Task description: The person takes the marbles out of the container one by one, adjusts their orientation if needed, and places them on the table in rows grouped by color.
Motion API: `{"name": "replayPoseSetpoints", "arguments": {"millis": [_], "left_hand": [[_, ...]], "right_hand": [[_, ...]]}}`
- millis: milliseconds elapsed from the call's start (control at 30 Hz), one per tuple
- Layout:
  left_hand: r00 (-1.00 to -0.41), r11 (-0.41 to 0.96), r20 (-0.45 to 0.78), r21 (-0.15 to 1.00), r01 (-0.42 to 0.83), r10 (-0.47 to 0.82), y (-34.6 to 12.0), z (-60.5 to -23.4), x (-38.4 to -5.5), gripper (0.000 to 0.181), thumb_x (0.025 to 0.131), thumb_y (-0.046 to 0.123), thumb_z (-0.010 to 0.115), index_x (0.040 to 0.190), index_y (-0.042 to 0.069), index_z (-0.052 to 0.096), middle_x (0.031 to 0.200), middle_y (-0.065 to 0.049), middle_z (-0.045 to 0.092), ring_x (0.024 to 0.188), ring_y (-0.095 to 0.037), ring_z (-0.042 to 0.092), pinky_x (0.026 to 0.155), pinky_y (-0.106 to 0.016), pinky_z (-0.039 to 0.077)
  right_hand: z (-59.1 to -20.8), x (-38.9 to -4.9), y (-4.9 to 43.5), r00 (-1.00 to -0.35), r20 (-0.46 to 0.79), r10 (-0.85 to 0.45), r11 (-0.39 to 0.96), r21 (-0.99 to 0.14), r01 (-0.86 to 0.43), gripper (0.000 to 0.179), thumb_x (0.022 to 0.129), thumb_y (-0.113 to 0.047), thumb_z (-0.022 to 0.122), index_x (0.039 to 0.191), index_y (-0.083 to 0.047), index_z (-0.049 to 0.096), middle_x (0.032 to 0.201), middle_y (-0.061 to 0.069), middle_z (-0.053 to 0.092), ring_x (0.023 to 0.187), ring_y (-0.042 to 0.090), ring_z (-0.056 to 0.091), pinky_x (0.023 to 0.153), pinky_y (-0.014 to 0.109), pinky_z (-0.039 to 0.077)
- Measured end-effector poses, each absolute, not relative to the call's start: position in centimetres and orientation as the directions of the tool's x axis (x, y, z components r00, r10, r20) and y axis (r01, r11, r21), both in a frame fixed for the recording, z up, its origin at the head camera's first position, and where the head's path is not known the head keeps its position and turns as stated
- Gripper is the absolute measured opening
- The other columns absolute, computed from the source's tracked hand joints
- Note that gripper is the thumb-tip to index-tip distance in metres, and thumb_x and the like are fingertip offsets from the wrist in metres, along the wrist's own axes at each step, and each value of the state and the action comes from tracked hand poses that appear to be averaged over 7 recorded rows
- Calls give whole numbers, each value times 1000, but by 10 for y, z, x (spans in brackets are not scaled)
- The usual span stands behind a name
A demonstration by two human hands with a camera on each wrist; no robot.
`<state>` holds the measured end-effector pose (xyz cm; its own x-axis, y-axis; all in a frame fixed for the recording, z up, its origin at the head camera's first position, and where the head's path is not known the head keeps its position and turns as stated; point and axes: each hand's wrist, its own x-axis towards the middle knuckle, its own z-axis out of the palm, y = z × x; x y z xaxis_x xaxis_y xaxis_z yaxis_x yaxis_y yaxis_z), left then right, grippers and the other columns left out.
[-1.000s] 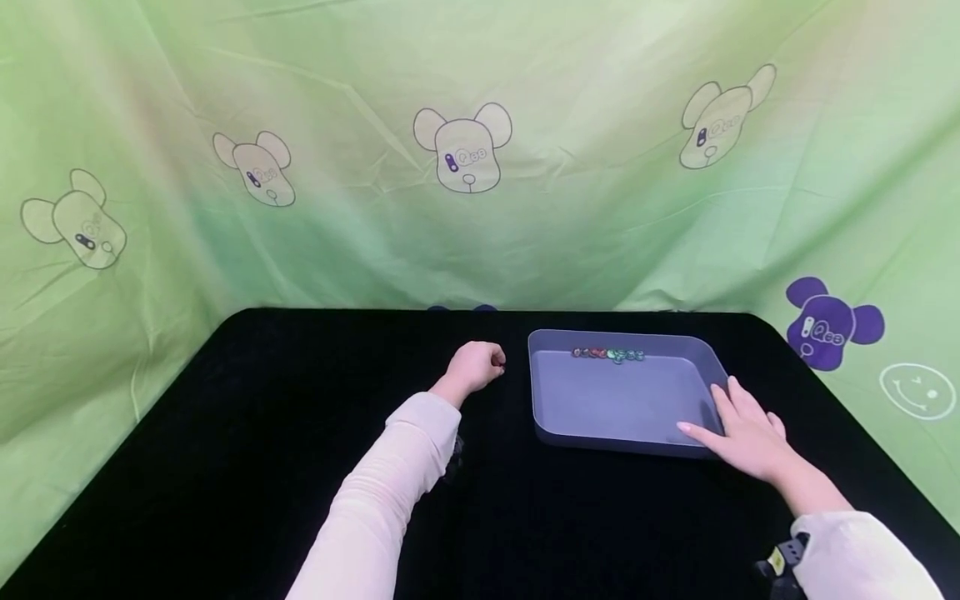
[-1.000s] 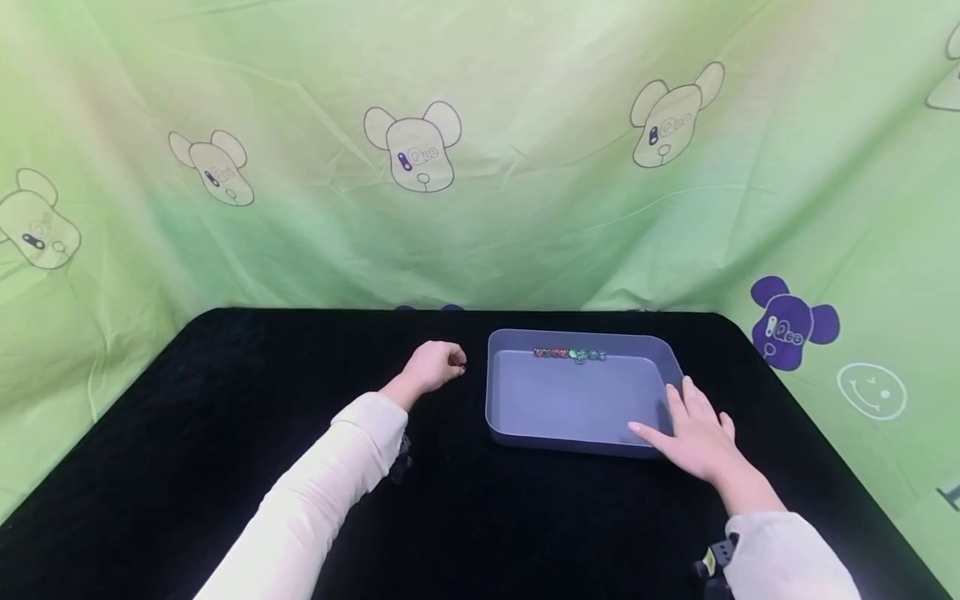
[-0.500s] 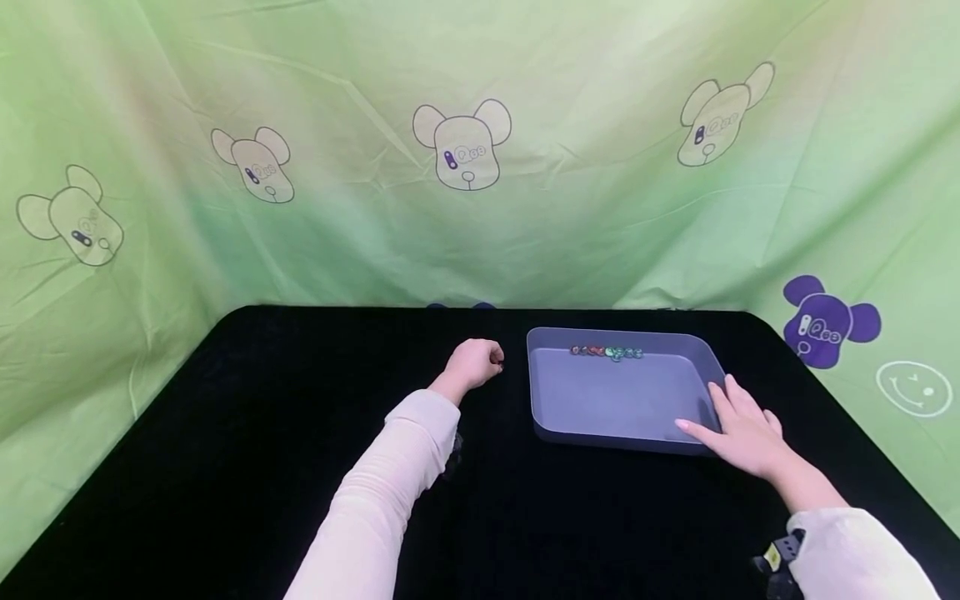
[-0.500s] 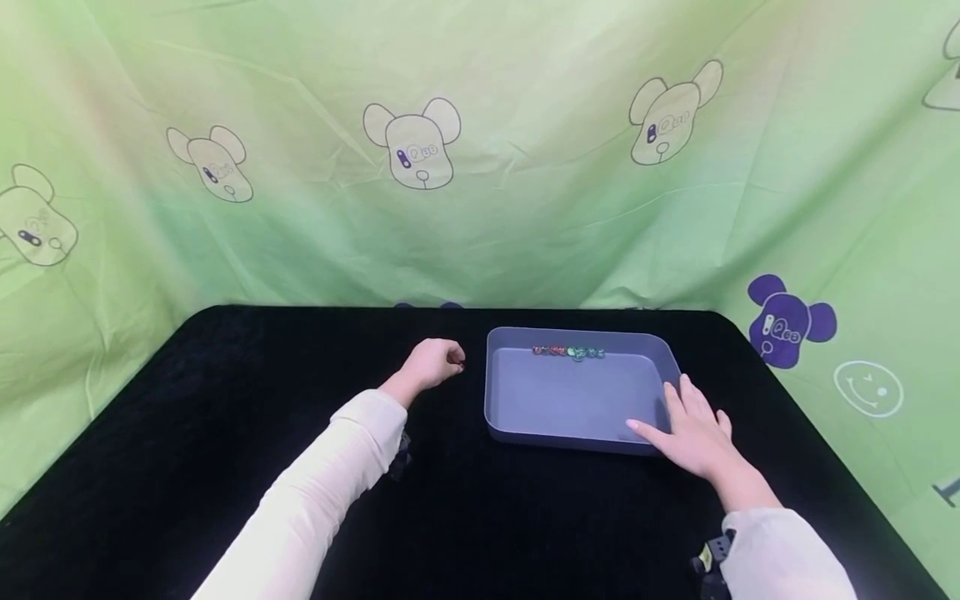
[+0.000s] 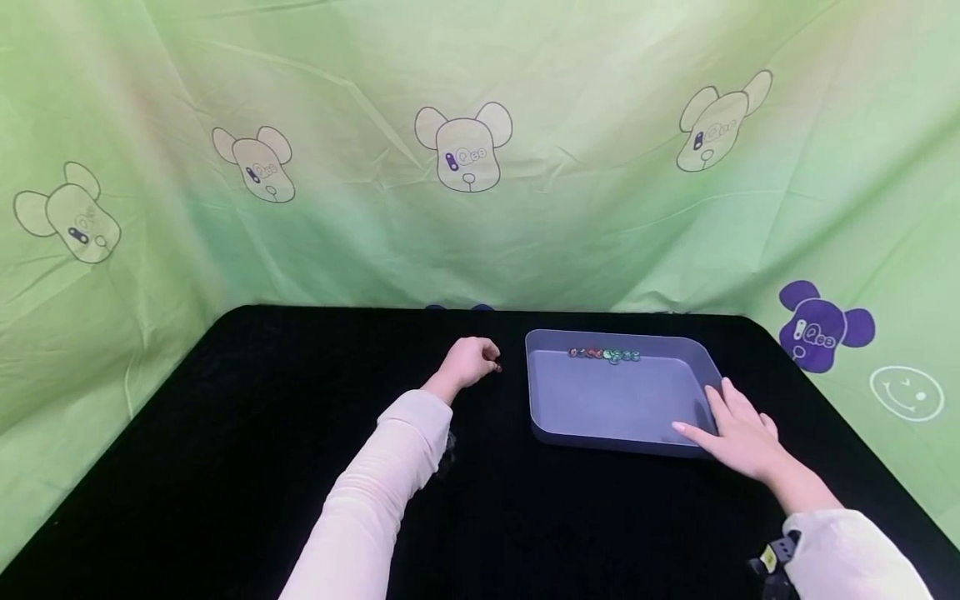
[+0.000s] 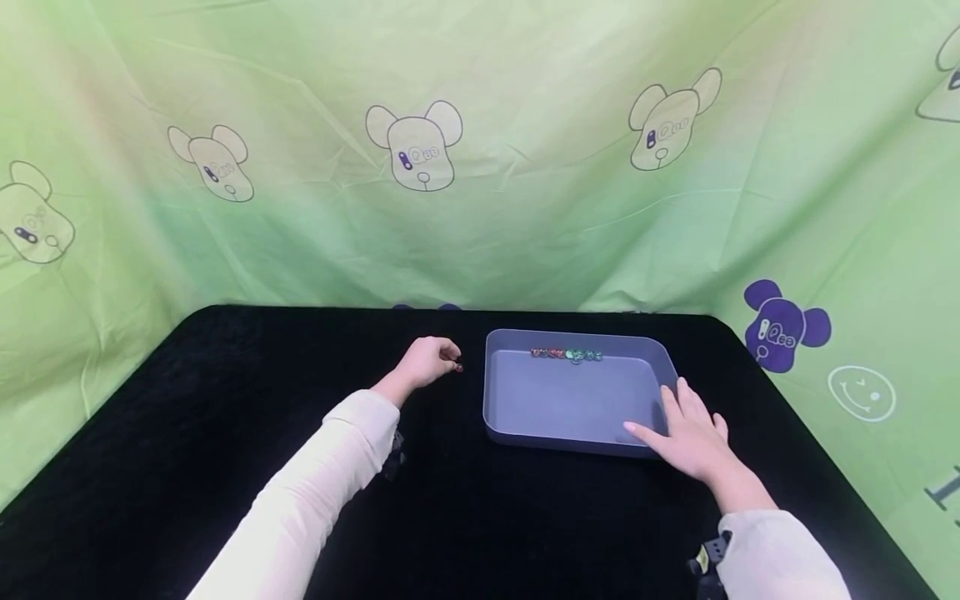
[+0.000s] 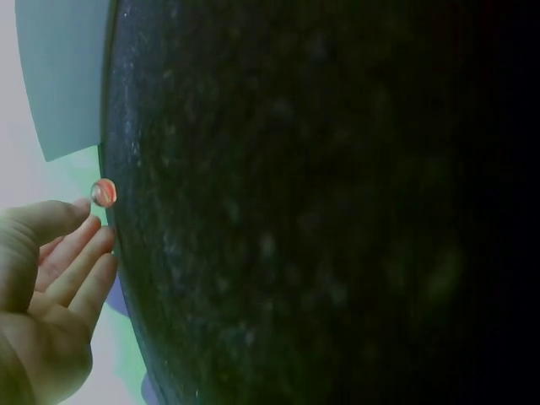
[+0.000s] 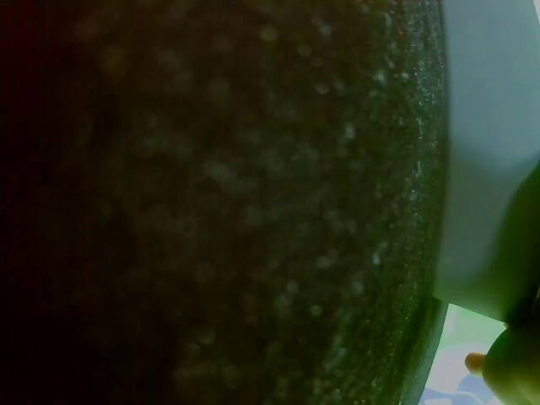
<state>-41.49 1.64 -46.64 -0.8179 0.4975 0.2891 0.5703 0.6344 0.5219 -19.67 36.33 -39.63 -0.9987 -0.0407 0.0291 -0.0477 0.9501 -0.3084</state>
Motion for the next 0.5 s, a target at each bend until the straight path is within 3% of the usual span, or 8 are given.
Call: {"name": "replayPoseSetpoints", "arguments": {"millis": [100,233,500], "left_hand": [[-831,632,270,548,548,486,13,-450,-402,13,75,10,61,87,13,64,80,7,61,77,-5,56,69,-18,41],[-854,648,203,575,499,479,7,-396,-354,15,78,4,57,92,3,63,86,-4,62,82,-14,57,72,-22,42],[-853,587,207,648,486,478,3,-394,-348,16,76,1,59,92,0,62,85,-5,63,80,-14,59,70,-20,43]], "right_hand": [[-396,-197,364,-999,28,-42,951,-306,-48,88,82,-52,44,130,14,12,134,35,-3,121,47,-1,84,66,3],[-395,-197,365,-999,30,-42,952,-303,-49,87,82,-52,44,130,14,12,134,35,-3,121,48,-1,84,66,3],[-398,-196,364,-998,35,-42,950,-309,-51,88,82,-52,45,130,14,13,134,35,-2,121,48,0,84,66,3]]}}
